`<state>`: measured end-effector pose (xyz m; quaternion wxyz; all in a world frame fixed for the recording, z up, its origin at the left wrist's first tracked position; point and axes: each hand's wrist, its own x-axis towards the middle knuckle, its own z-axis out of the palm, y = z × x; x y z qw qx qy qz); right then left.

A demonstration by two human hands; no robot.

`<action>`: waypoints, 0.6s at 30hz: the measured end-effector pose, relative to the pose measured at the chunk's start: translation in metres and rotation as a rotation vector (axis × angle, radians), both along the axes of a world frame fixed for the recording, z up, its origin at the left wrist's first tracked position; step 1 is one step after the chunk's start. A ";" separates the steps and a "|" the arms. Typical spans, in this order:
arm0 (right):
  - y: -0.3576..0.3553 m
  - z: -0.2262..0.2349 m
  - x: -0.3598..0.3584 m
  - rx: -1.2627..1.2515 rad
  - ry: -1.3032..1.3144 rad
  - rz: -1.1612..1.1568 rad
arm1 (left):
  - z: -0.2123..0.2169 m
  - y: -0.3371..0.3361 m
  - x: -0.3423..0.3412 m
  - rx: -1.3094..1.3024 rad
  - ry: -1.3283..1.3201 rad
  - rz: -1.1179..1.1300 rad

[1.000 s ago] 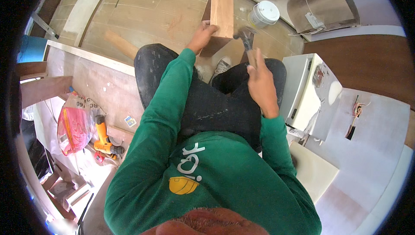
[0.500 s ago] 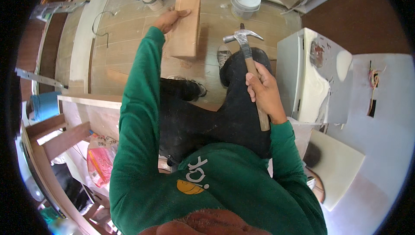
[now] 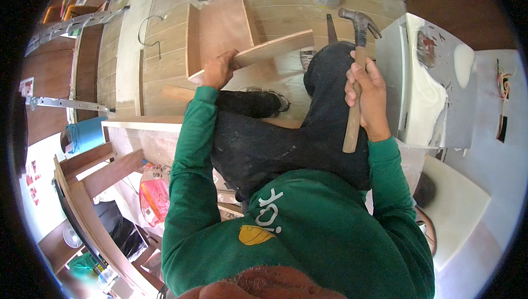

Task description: The person sits on the floor and assembles wooden pieces using a hammer and nails. They position the wood, hammer nails into place, and adjust the pieces to form a structure.

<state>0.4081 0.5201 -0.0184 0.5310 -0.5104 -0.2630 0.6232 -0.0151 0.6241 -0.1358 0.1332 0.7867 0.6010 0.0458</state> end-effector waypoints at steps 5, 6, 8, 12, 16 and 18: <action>-0.002 0.004 0.002 0.016 -0.056 -0.019 | -0.023 -0.017 0.007 -0.006 0.070 -0.081; -0.003 0.007 0.003 0.013 -0.076 -0.032 | -0.022 -0.016 0.012 -0.024 0.079 -0.096; -0.004 -0.002 0.008 0.023 -0.071 -0.049 | -0.021 -0.021 0.021 -0.081 0.099 -0.121; -0.006 -0.002 0.015 0.024 -0.065 -0.062 | -0.025 -0.022 0.030 -0.111 0.046 -0.116; -0.005 -0.007 0.026 0.024 -0.069 -0.078 | -0.040 -0.019 0.030 -0.140 0.016 -0.098; -0.005 -0.007 0.027 0.034 -0.076 -0.093 | -0.046 -0.016 0.028 -0.193 0.024 -0.094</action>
